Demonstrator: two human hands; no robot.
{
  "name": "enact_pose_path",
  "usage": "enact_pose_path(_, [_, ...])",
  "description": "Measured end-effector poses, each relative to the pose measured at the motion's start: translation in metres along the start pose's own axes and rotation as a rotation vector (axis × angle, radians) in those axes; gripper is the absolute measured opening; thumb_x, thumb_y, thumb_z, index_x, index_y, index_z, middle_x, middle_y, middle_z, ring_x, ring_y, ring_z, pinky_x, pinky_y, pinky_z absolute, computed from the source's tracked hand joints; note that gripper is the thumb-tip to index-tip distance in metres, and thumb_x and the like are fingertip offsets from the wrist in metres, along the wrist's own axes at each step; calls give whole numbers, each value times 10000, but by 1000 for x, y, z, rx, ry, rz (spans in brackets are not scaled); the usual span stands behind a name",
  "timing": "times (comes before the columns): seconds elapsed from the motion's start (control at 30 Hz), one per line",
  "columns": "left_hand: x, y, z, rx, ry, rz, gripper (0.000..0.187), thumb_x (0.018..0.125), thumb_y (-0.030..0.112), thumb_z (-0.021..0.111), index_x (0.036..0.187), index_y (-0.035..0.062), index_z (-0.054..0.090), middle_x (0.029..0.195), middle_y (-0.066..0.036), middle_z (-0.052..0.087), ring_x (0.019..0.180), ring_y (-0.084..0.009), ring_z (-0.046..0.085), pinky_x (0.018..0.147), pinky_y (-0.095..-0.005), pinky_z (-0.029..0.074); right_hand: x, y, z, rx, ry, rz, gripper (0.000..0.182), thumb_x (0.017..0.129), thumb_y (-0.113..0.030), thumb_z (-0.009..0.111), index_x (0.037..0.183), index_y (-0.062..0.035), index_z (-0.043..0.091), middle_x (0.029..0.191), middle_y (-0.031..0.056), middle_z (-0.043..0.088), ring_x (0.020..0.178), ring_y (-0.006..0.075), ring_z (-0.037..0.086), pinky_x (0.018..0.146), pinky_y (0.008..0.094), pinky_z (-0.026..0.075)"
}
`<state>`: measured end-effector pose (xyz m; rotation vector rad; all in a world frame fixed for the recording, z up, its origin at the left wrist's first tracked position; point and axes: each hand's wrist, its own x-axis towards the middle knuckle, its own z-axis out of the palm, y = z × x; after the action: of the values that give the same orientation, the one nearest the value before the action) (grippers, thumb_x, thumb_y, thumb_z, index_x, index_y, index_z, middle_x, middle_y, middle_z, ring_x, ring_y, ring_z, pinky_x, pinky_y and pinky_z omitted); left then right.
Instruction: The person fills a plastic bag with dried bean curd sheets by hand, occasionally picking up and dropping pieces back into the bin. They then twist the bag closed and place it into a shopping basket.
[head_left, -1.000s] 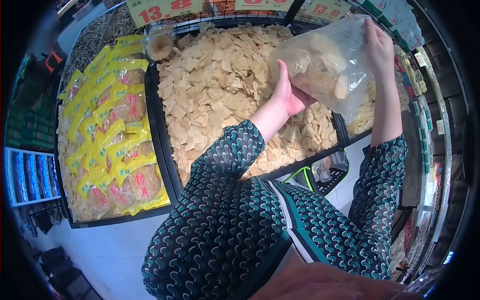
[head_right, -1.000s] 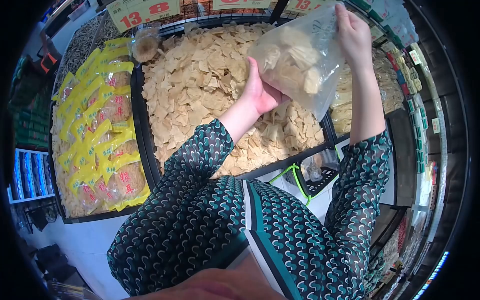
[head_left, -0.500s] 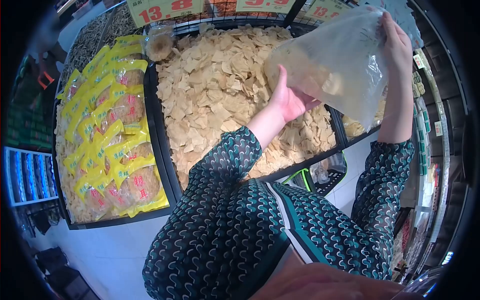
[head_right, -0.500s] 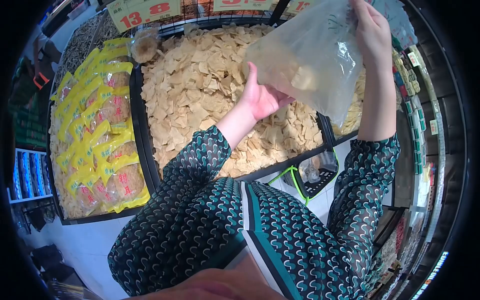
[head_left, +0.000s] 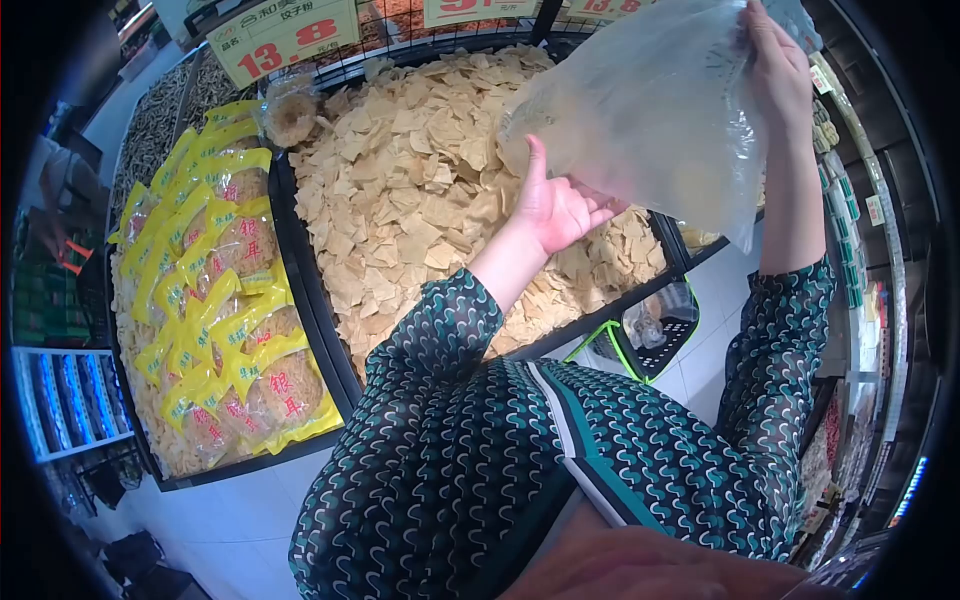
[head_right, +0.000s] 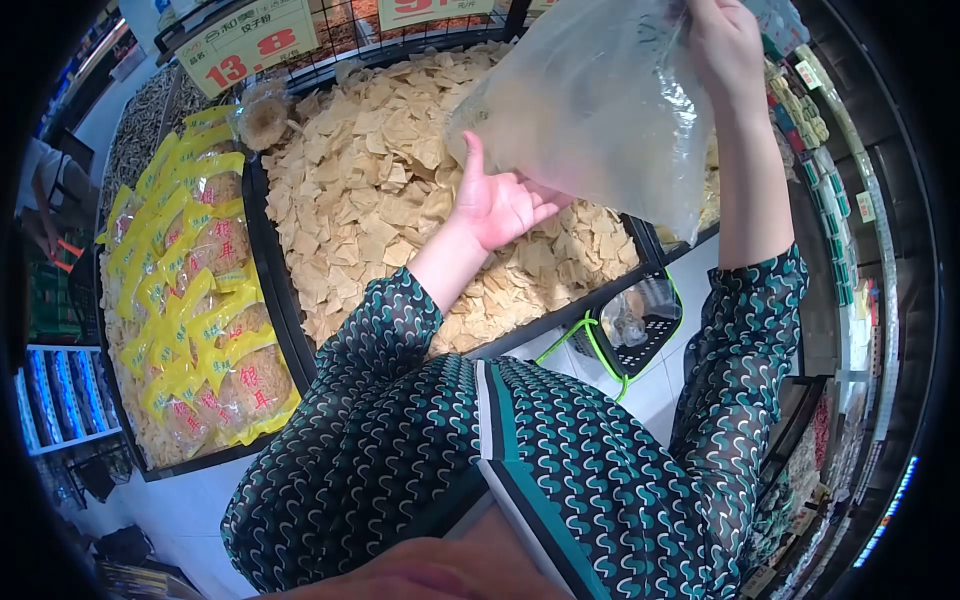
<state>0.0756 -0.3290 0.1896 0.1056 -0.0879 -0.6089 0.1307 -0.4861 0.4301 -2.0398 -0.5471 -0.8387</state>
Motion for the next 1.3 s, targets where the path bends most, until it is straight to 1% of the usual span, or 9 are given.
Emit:
enact_pose_path(0.17, [-3,0,-7,-16,-22,0,1238,689,905,389,1483,-13,147,1494,-206,295,1370,-371,341,1110,-557,306,16,49,-45,318,-17,143,354,1018,-250,507,1174,39,638,954,3,640,880,68,568,817,208,433])
enact_pose_path(0.3, [-14,5,4,-210,-1,-32,1198,720,906,332,1492,8,146,1508,-187,271,1370,-363,336,1099,-588,297,-23,-7,-46,399,-82,97,357,1018,-293,506,1009,23,670,866,-14,645,767,42,549,706,191,416])
enact_pose_path(0.43, [-13,11,-9,-224,-78,-5,1037,824,827,322,1473,25,219,1491,-194,310,1373,-367,329,1094,-597,292,-71,-4,-99,234,-4,99,452,1056,-269,336,1263,71,549,1023,80,638,922,122,571,868,261,418])
enact_pose_path(0.63, [-22,30,-8,-39,56,141,458,987,322,369,1325,25,457,1248,-186,581,1198,-314,545,1008,-544,434,-184,59,-133,574,219,336,467,1049,-300,374,1305,71,498,1245,153,592,1154,229,553,991,333,411])
enact_pose_path(0.73, [-30,35,1,163,108,216,333,938,78,403,1240,-12,508,1229,-184,605,1145,-265,597,936,-374,516,-245,116,-135,438,267,684,413,1026,-409,438,1216,-59,547,1031,32,565,854,95,537,740,270,412])
enact_pose_path(0.9, [-50,16,34,383,96,425,378,888,-64,400,1246,-15,512,1243,-184,606,1163,-274,587,1012,-381,461,-301,100,-75,18,239,677,759,976,-536,460,1460,17,271,1335,152,463,929,138,580,753,265,489])
enact_pose_path(1.1, [-101,-27,39,1196,-170,330,318,872,-82,436,1131,-15,607,1283,-197,589,1192,-316,573,1028,-437,429,-285,10,-15,472,17,600,1240,709,-875,481,1525,-45,54,1438,177,264,1037,220,535,784,293,505])
enact_pose_path(1.2, [-107,-36,33,1812,-694,542,260,685,-62,607,912,45,676,1189,-148,634,1069,-361,603,984,-449,428,-284,3,2,471,-38,528,1014,798,-468,735,1516,-53,152,1380,151,366,1027,201,534,817,323,507])
enact_pose_path(1.3, [-134,-42,40,1991,-499,491,304,639,-10,658,926,89,665,1037,-90,638,1080,-320,553,991,-473,405,-289,11,7,569,-60,714,702,871,-207,693,1439,-31,320,1246,136,516,994,199,591,812,328,529])
